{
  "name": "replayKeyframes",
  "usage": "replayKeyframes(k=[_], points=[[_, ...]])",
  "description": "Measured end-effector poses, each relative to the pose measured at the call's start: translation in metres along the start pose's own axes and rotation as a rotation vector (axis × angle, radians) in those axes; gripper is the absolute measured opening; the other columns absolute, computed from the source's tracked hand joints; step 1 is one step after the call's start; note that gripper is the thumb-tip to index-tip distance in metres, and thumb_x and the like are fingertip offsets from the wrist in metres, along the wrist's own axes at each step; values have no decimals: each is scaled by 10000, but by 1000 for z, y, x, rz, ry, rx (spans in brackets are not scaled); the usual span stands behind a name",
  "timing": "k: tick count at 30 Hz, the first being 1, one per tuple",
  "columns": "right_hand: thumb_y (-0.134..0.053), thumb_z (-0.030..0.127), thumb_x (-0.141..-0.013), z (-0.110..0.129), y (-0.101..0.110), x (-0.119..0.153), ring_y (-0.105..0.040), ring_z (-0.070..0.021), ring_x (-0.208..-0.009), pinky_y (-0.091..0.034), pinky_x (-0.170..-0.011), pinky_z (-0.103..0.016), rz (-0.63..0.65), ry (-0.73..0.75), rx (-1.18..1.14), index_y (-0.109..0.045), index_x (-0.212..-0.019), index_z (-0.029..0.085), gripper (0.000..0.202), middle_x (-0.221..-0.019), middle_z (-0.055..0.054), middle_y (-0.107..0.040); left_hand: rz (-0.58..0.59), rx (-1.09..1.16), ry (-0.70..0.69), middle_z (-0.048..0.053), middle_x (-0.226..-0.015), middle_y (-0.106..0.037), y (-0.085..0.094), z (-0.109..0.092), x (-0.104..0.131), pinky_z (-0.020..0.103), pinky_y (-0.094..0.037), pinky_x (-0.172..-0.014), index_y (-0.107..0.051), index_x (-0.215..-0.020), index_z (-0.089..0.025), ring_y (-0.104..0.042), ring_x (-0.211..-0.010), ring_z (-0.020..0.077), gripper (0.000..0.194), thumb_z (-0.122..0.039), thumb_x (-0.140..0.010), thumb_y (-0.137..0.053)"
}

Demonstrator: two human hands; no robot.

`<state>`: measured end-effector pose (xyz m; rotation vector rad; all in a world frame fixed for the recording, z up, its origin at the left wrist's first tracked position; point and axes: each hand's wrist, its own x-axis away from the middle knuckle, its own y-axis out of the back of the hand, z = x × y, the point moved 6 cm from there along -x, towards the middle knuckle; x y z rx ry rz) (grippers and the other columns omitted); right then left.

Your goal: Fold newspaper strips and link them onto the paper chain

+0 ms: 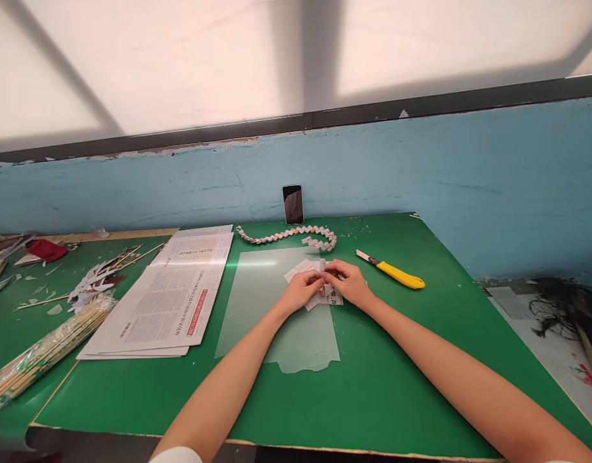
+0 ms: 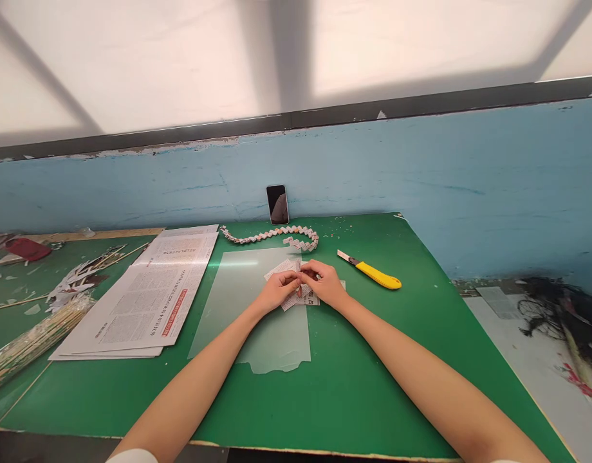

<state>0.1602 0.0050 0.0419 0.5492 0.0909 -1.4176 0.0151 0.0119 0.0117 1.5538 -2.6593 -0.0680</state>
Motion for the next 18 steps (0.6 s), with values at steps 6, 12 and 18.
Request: replayKeyframes(k=[6,12,18], points=[[-622,493,-942,1,5,0,-495,-177,-657,-424,-619,-314,-81,-22,50,-647,-809,209,314,-720,-22,-589,22,-32,-9,38,-768,-726,-3,-2,1,271,-410,-598,-642,-888,-179,-564,-612,144,397,-576,-898,-622],[-654,435,-928,5,10,0,-493,-178,-663,-433,-620,-313,-142,-4,48,-657,-880,216,225,-745,-18,-558,41,-85,-3,18,-678,-670,-2,-5,1,263,-386,-570,-645,-835,-182,-535,-584,143,404,-579,-903,-609],[-603,368,-970,6,10,6,-555,-186,-678,-480,-648,-333,-202,117,180,-754,-967,243,196,-809,-42,-601,50,-91,-14,23,-678,-654,2,-6,-1,272,-422,-640,-700,-892,-169,-547,-630,157,467,-614,-921,-561]])
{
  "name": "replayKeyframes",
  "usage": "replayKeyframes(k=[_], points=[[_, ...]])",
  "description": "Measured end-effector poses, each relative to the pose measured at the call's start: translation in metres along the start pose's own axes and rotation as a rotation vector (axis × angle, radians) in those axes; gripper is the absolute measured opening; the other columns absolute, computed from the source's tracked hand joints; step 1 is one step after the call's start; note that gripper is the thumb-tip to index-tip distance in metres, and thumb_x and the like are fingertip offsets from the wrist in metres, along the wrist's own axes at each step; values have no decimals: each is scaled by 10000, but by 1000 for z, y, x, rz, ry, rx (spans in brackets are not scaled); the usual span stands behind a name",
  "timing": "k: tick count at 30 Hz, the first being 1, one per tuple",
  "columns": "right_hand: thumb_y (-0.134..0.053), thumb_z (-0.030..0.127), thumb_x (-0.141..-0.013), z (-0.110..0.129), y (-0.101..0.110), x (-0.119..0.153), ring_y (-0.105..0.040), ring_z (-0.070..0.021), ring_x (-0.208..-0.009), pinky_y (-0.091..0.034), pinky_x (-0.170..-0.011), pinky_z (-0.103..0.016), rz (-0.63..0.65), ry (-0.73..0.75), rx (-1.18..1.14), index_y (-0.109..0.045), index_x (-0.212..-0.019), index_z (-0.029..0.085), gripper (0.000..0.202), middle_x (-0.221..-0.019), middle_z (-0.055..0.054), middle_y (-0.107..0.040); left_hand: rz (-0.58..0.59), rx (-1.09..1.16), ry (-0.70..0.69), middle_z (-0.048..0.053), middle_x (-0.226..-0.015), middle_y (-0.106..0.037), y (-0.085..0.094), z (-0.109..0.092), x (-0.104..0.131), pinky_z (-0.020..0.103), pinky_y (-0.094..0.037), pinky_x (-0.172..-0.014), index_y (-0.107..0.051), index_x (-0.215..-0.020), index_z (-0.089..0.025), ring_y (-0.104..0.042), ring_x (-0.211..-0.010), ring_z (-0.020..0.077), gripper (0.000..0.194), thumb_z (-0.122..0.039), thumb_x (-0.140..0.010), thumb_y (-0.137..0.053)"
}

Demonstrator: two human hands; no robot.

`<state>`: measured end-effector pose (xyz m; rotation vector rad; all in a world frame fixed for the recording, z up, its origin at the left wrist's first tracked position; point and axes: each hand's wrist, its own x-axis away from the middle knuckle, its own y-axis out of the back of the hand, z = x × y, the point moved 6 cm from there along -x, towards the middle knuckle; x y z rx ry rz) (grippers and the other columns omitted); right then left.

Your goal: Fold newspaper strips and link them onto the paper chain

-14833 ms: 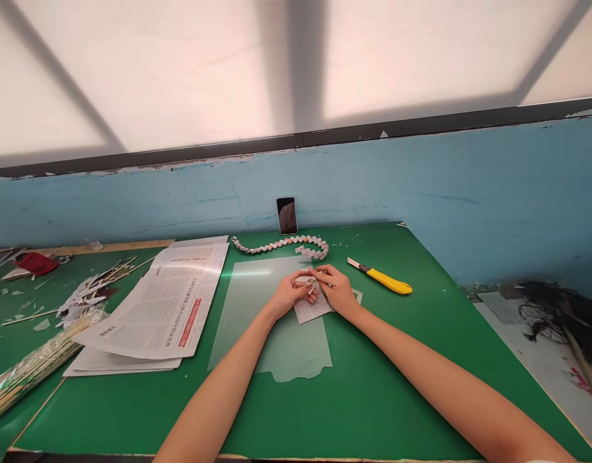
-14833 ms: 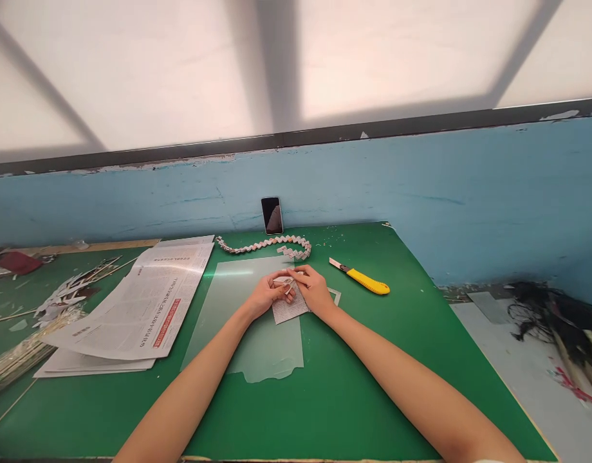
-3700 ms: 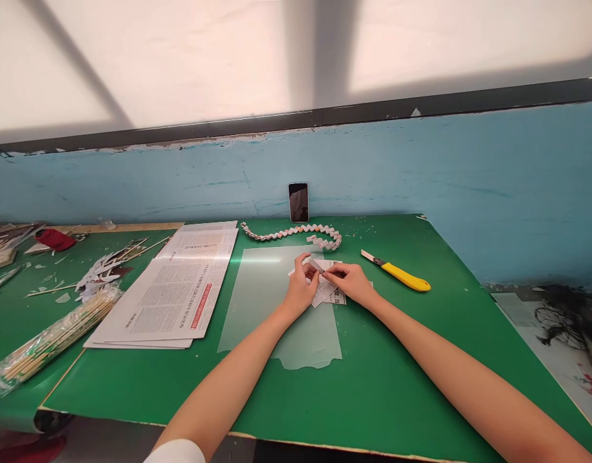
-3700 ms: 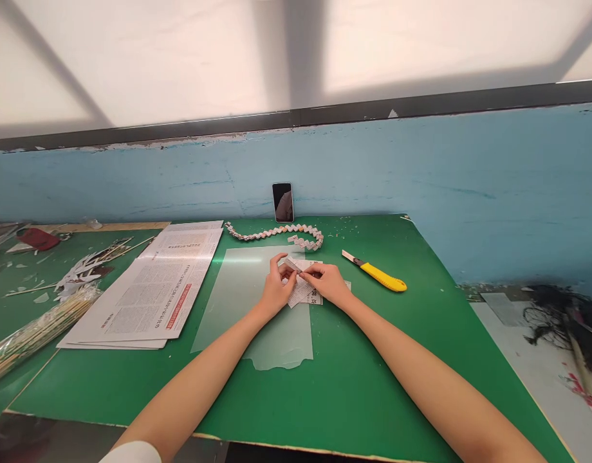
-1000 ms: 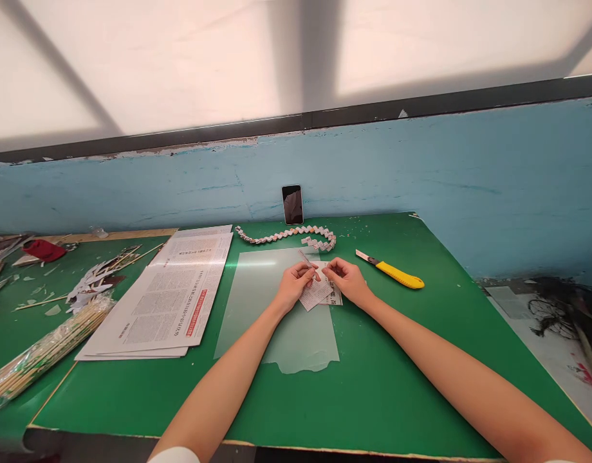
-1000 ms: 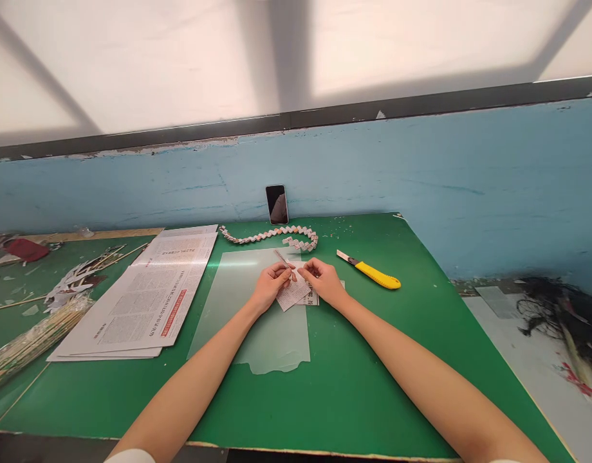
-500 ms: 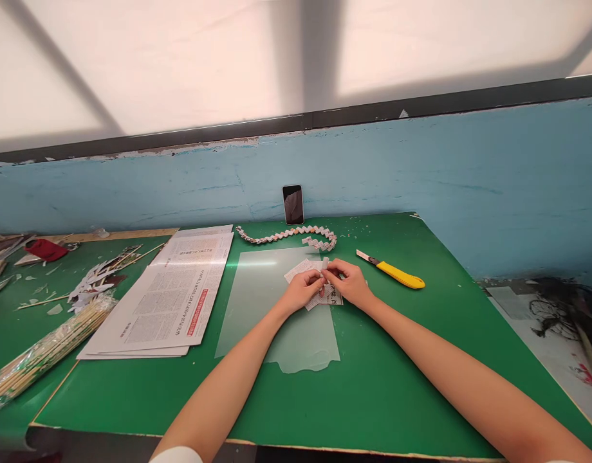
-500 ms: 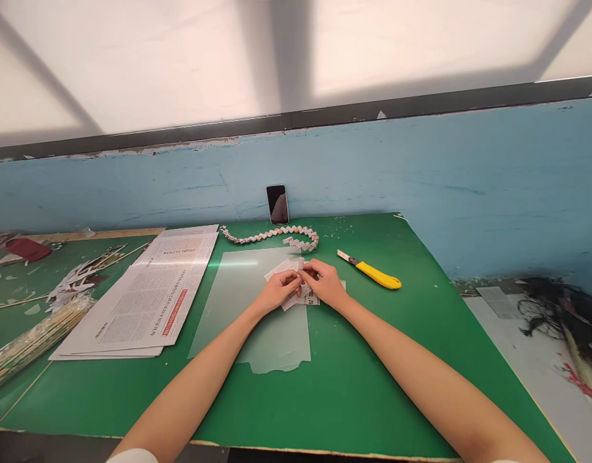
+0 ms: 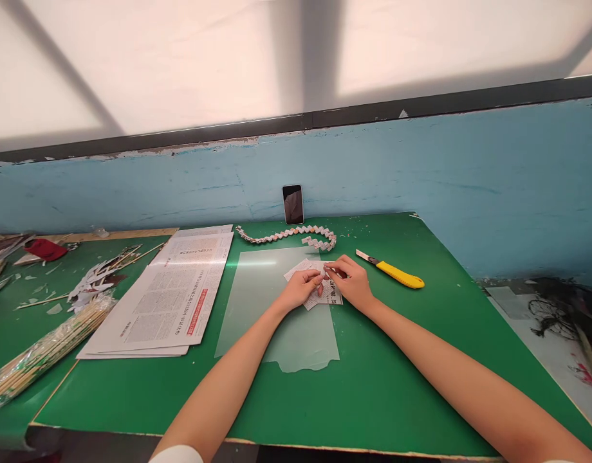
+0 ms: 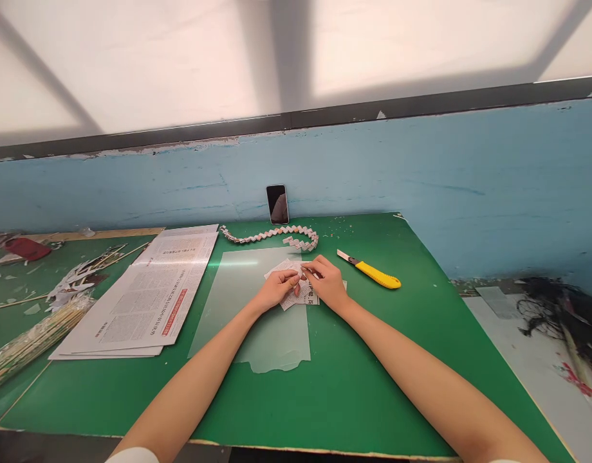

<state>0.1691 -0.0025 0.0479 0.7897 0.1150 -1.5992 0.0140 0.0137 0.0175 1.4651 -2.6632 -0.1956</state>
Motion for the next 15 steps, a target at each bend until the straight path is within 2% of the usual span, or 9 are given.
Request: replayKeyframes(k=[3,6,11,15], points=[[-556,360,-997,-3,-4,3,-614,-207,-746,-505,-691,-345,44,44,50,-768,-1024,265,234,-870,-64,-656,-1,5,-15,34,-681,-657,1,-1,0,271,-421,-646,-676,-766,-170,-538,-632,155,503,-629,-926,-544],[-559,360,-1000,-3,-5,4,-599,-204,-719,-503,-686,-349,52,67,80,-763,-1060,259,235,-895,-75,-667,9,31,-25,34,-647,-638,1,-2,0,272,-417,-650,-624,-659,-174,-522,-618,150,533,-628,-927,-546],[-568,375,-1003,-2,1,3,-520,-181,-619,-478,-625,-347,-35,42,111,-749,-1020,244,225,-846,-69,-643,19,33,-11,20,-621,-631,0,0,-1,274,-401,-637,-679,-728,-172,-494,-581,141,493,-611,-924,-569],[-548,345,-1013,-1,1,4,-591,-195,-697,-509,-667,-340,-33,95,109,-750,-1041,251,225,-874,-74,-648,28,89,-2,14,-637,-620,0,3,-1,274,-395,-656,-678,-769,-172,-495,-607,142,470,-595,-937,-562]])
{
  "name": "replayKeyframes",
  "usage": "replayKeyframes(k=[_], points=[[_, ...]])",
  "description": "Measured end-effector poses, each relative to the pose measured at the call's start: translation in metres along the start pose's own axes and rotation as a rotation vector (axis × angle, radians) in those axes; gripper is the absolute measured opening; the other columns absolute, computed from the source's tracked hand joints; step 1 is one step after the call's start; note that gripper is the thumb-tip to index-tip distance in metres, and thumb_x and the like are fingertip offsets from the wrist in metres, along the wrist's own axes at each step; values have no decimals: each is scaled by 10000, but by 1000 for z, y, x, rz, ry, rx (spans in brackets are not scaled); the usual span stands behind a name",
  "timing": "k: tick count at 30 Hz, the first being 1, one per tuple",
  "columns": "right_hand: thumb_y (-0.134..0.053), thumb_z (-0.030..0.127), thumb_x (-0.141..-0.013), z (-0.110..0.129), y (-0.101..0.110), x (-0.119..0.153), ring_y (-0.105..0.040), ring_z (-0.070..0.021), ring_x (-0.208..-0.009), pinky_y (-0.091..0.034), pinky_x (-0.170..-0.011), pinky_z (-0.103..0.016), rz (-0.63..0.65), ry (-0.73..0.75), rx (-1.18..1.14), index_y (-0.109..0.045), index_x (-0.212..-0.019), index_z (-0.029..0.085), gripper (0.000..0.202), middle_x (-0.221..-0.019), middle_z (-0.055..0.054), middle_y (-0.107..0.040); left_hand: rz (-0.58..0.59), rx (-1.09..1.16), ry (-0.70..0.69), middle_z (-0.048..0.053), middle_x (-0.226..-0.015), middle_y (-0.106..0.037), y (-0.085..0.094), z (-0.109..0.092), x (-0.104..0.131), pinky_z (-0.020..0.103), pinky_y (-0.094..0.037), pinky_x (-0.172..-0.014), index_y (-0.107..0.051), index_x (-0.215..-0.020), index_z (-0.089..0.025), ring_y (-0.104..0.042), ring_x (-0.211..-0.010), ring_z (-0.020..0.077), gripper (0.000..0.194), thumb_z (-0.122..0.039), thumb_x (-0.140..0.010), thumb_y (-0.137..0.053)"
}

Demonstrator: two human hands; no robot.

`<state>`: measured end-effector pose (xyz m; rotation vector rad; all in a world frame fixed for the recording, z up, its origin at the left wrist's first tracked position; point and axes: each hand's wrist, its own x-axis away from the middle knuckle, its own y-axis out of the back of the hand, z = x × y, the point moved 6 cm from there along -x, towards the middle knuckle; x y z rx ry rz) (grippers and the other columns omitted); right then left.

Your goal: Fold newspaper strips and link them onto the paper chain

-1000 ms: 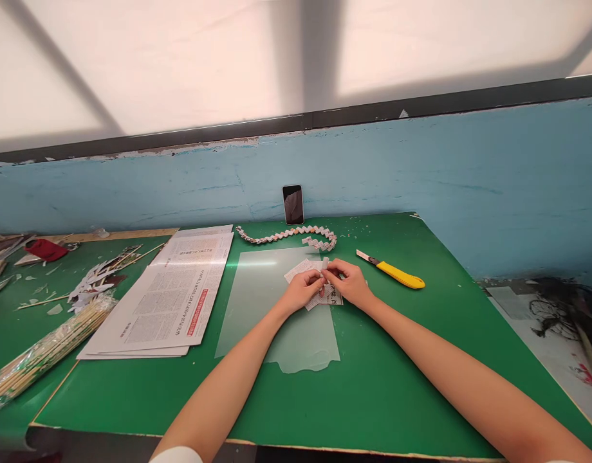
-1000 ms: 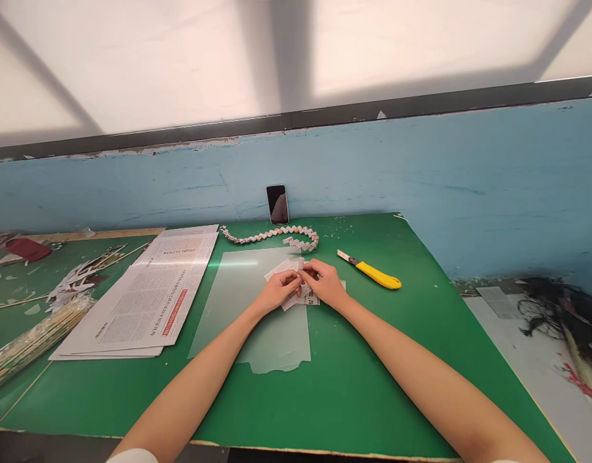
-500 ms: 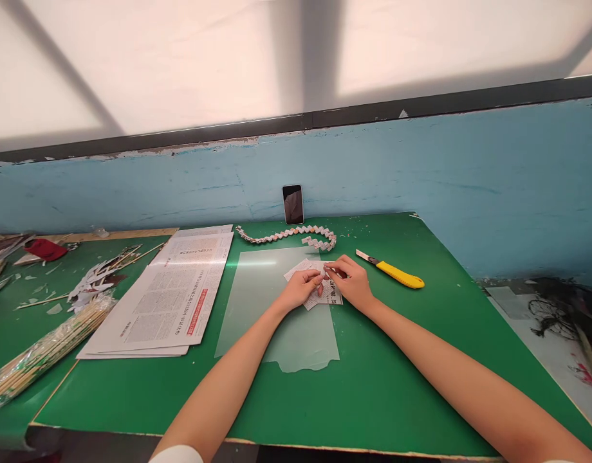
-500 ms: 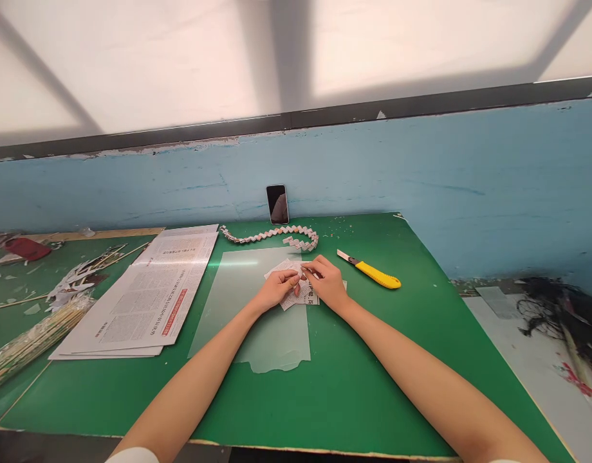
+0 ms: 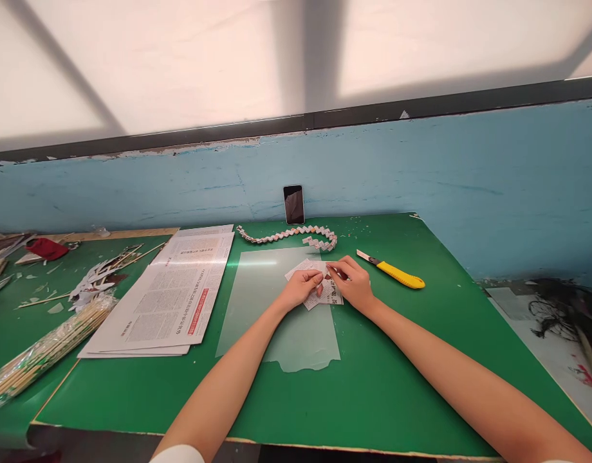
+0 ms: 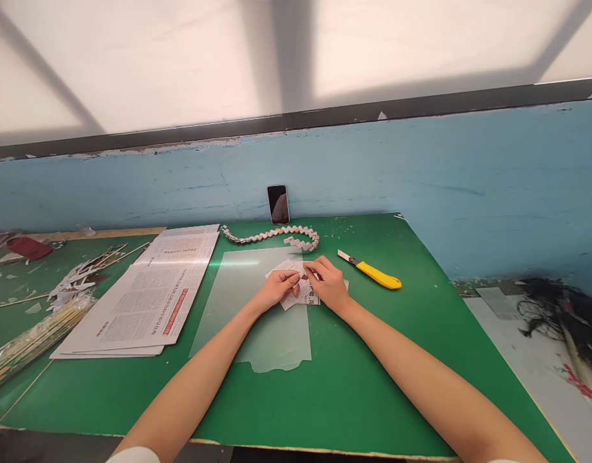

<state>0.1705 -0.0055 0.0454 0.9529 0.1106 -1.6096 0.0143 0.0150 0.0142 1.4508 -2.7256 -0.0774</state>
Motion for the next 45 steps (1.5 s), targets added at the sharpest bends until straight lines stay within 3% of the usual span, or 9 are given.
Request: replayKeyframes(k=[5,10,13,26,30,35,39,42,45], points=[[-496,272,-1041,-1,-6,1,-638,-194,-776,-519,-749,-323,112,135,96,-760,-1065,253,266,-870,-70,-661,8,37,-1,18,-647,-601,0,1,-1,275,-404,-698,-606,-695,-173,-500,-644,146,497,-600,-943,-550],[-507,202,-1034,0,-7,-2,-616,-181,-736,-502,-697,-301,160,311,233,-752,-1098,226,254,-813,-58,-654,-11,-2,21,19,-654,-601,2,2,-1,259,-381,-660,-574,-660,-165,-466,-620,130,539,-638,-919,-558],[-508,168,-1029,3,-6,-2,-600,-176,-716,-499,-673,-295,178,399,232,-729,-1157,222,262,-798,-48,-636,-48,45,58,6,-642,-591,4,3,-1,254,-339,-602,-623,-739,-157,-405,-564,111,523,-656,-890,-585],[-443,120,-1042,10,-7,-1,-562,-195,-742,-473,-690,-324,212,511,273,-680,-1208,209,303,-811,-59,-598,-51,92,64,4,-644,-598,5,7,-2,248,-239,-533,-636,-793,-146,-283,-504,77,523,-658,-888,-596],[-452,157,-1042,11,-8,0,-575,-206,-768,-481,-715,-340,249,438,180,-674,-1194,223,277,-848,-66,-608,-63,88,63,9,-646,-610,4,6,-1,249,-263,-534,-684,-902,-136,-327,-506,84,518,-648,-885,-607],[-478,279,-1044,-2,-7,-4,-551,-183,-697,-480,-679,-319,276,115,-70,-620,-1194,224,214,-852,-41,-600,-181,-12,38,12,-651,-636,9,4,1,252,-294,-524,-703,-1009,-145,-381,-507,102,482,-602,-908,-590],[-489,392,-1036,-12,-10,-5,-546,-181,-697,-448,-653,-305,337,-87,-140,-587,-1041,223,196,-833,-28,-617,-218,-187,-37,26,-683,-674,7,-4,4,256,-329,-536,-708,-921,-158,-419,-526,112,412,-528,-962,-531],[-484,431,-1031,-13,-15,-5,-520,-171,-681,-418,-654,-299,425,-135,-154,-541,-940,230,227,-809,-10,-602,-166,-253,-85,27,-688,-674,2,-12,7,254,-353,-568,-683,-803,-162,-448,-557,114,416,-488,-987,-500],[-489,448,-1023,-15,-16,-5,-485,-161,-664,-391,-643,-290,433,-171,-173,-499,-928,235,234,-777,15,-557,-138,-252,-83,26,-693,-671,-1,-15,9,252,-356,-570,-675,-790,-160,-451,-562,113,419,-485,-988,-500]])
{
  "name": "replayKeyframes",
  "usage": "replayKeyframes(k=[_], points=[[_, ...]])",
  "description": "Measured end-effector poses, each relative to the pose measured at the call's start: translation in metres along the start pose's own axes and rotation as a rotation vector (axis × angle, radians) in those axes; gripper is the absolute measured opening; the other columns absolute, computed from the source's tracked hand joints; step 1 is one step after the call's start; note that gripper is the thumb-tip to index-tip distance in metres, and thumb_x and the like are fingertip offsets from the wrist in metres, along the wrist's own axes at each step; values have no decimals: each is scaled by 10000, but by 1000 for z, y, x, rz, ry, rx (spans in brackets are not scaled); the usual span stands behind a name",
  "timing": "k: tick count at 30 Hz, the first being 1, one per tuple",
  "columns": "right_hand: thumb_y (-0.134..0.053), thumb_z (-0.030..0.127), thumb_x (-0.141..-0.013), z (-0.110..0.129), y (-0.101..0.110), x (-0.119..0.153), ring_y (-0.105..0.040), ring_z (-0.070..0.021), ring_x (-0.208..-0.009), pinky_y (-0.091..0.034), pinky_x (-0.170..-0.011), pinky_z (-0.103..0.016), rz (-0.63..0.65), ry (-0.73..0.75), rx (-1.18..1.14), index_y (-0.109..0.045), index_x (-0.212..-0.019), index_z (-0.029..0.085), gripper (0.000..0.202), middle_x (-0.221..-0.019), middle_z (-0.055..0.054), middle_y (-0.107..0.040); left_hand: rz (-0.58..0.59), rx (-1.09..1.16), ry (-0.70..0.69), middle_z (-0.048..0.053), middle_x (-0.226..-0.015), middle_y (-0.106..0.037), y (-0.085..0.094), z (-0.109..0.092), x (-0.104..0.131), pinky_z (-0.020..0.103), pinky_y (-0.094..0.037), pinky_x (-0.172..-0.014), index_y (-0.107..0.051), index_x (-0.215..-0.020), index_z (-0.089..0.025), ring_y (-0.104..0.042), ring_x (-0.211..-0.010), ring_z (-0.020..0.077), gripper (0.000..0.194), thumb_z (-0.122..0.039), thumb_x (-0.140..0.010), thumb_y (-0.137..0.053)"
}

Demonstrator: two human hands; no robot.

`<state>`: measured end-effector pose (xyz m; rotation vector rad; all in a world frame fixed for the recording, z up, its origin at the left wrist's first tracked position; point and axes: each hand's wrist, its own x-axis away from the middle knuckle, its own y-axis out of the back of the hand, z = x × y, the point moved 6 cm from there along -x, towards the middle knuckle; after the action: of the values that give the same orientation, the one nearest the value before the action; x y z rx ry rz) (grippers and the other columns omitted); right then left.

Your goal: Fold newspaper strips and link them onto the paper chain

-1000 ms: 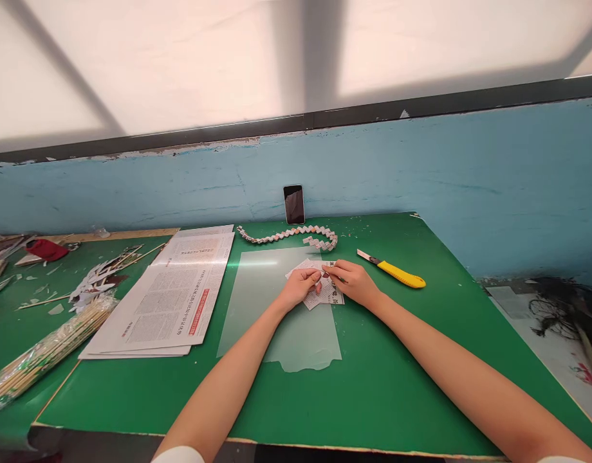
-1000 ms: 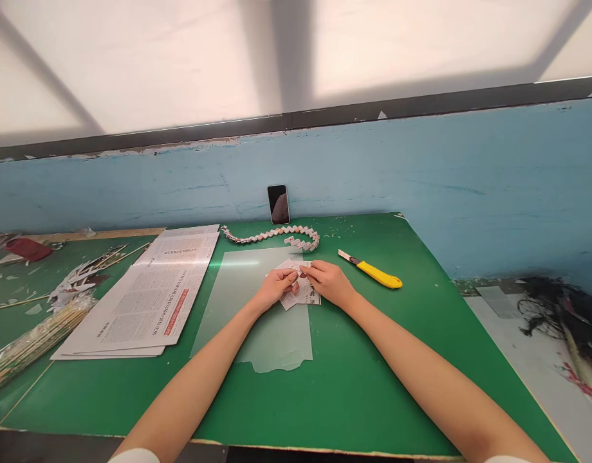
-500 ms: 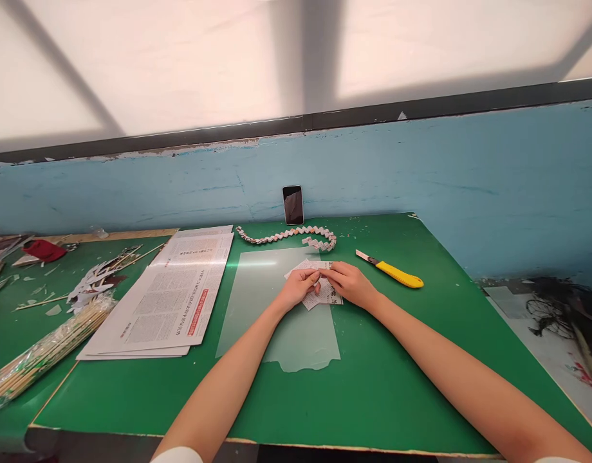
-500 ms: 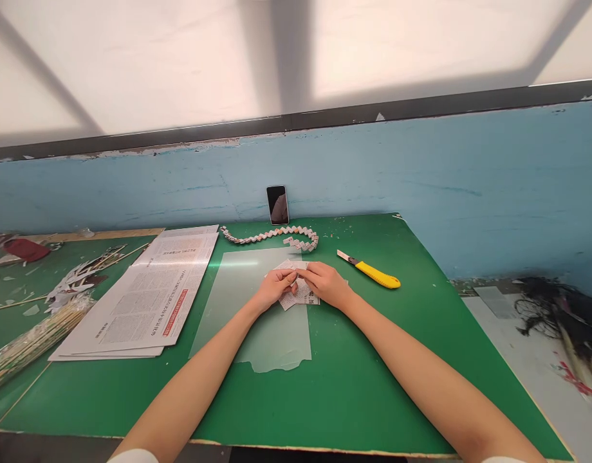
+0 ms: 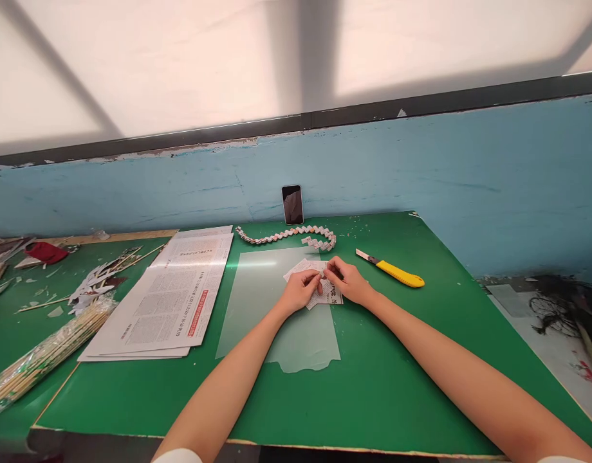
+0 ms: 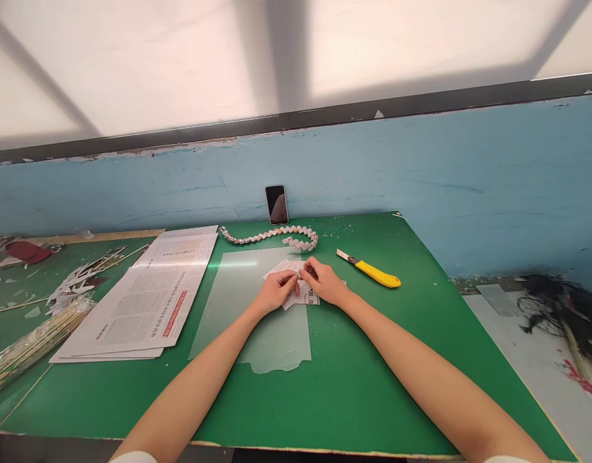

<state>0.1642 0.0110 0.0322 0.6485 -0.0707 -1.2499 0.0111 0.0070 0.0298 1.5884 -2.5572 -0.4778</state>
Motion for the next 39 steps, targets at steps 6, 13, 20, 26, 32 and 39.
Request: replayKeyframes(k=[6,13,20,26,32,39], points=[[-455,449,-1037,1,-4,-3,-456,-151,-663,-358,-643,-283,53,-25,-20,-461,-878,231,271,-747,34,-506,46,8,-6,29,-703,-679,-2,3,0,253,-368,-585,-686,-811,-153,-476,-582,119,415,-485,-987,-509],[-426,484,-1043,2,-4,-4,-385,-144,-630,-313,-604,-283,118,6,-68,-446,-722,213,421,-658,38,-413,60,15,-7,40,-726,-687,-2,4,1,261,-405,-625,-705,-839,-156,-532,-628,139,429,-505,-986,-503],[-428,503,-1042,7,-2,-4,-392,-142,-620,-317,-589,-277,100,47,-64,-456,-690,207,460,-642,29,-426,68,27,21,35,-682,-672,-3,5,0,261,-411,-608,-705,-844,-157,-534,-596,139,432,-528,-969,-523],[-434,489,-1042,7,-4,-3,-395,-140,-597,-309,-585,-279,65,38,-44,-439,-669,208,468,-627,27,-443,76,38,38,33,-667,-672,-3,3,-1,262,-428,-633,-696,-828,-154,-559,-617,144,420,-517,-964,-533],[-369,501,-1071,7,-1,-3,-542,-170,-690,-414,-683,-295,64,46,-103,-560,-762,201,471,-726,-14,-611,85,63,52,27,-677,-676,-2,10,-1,251,-392,-592,-688,-886,-152,-527,-581,129,410,-518,-968,-524],[-426,506,-1048,7,-4,-4,-463,-150,-630,-369,-613,-280,88,32,-88,-477,-710,211,451,-657,21,-505,136,92,52,37,-692,-687,-3,7,0,269,-435,-664,-676,-840,-157,-573,-639,147,425,-535,-966,-527]])
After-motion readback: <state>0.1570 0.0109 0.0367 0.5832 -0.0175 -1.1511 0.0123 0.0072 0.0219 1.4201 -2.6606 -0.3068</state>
